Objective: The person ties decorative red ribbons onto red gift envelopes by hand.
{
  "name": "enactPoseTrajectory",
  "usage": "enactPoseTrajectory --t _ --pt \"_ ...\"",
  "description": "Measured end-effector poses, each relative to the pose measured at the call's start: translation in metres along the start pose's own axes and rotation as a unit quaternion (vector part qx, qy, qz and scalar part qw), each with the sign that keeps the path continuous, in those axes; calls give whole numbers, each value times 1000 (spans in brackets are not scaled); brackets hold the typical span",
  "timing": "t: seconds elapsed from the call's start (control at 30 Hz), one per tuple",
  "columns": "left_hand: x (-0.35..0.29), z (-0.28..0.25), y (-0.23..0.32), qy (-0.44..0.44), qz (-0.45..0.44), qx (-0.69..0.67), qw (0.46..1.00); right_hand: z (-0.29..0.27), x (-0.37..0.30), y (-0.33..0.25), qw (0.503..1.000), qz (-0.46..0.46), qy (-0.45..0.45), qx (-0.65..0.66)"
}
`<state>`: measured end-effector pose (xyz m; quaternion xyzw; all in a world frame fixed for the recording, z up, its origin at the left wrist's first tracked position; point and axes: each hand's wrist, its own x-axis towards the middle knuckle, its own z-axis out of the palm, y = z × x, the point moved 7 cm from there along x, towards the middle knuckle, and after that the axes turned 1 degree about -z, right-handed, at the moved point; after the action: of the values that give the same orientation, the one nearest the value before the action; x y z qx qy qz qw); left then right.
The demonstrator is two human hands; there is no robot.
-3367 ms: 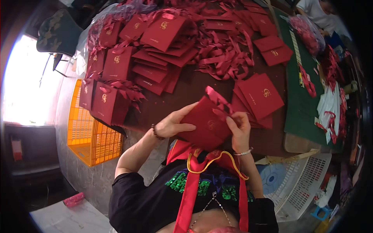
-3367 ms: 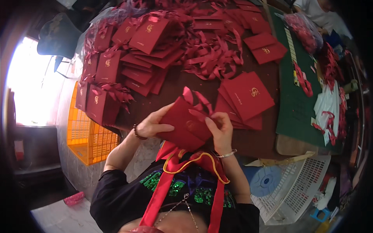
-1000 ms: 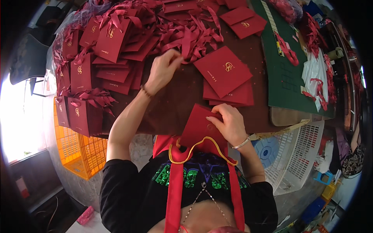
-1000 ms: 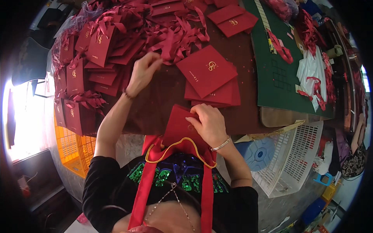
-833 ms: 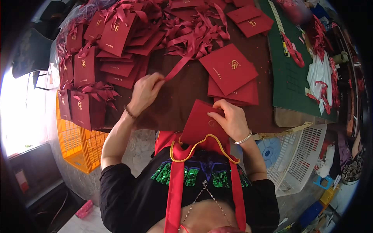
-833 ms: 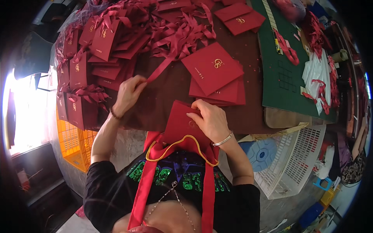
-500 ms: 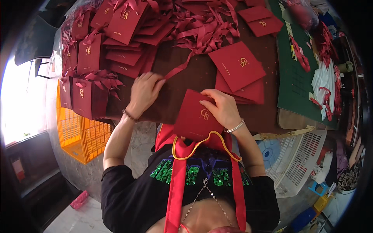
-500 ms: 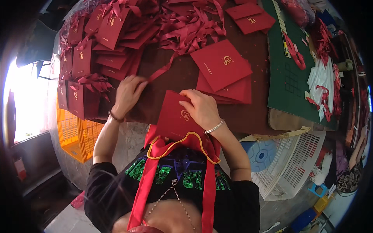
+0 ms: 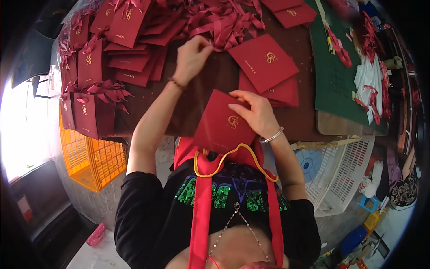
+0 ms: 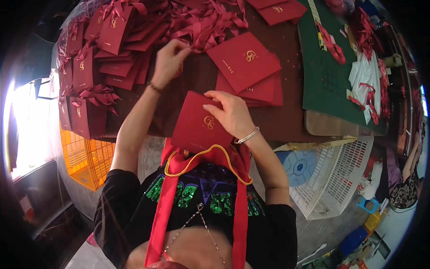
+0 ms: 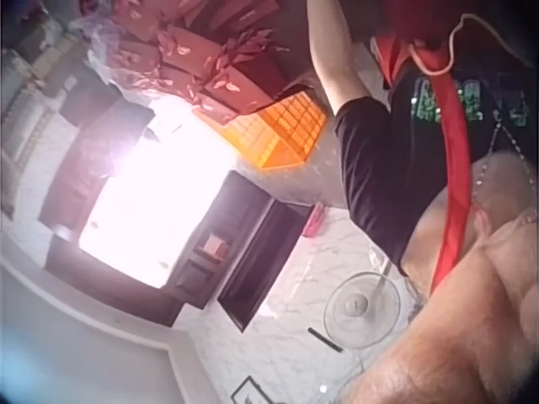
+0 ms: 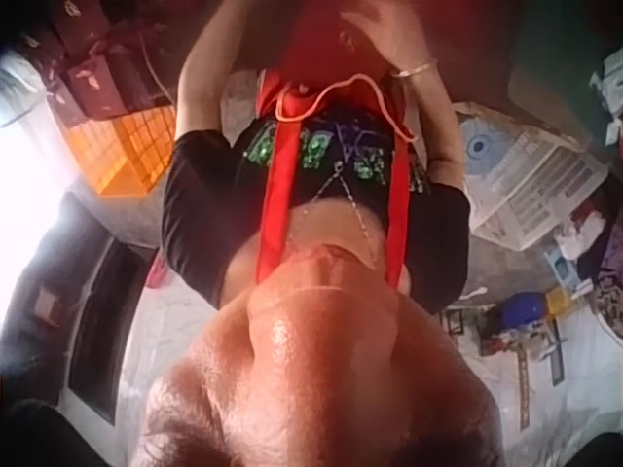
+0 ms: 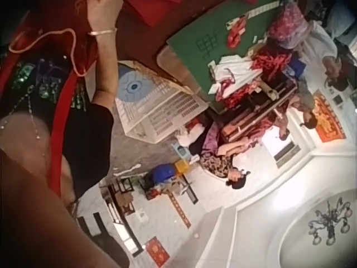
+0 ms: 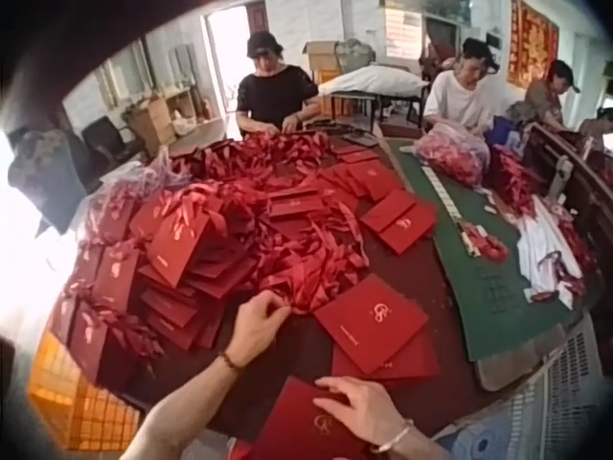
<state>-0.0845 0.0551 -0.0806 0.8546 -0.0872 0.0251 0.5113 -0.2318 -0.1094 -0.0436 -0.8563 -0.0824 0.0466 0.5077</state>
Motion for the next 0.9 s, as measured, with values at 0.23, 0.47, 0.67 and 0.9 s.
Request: enactPoseTrajectory --t 0.23,0.47,0.67,0.9 --pt "-75 -51 36 -121 -136 -317 931 6 0 29 980 120 -97 123" --pt "-128 -6 43 -284 -173 -264 905 4 2 18 970 124 -136 162" --pt "-131 9 30 -209 -157 -207 943 0 5 19 982 114 -117 100" --pt "-133 0 59 -80 64 55 993 4 1 26 984 110 -129 57"
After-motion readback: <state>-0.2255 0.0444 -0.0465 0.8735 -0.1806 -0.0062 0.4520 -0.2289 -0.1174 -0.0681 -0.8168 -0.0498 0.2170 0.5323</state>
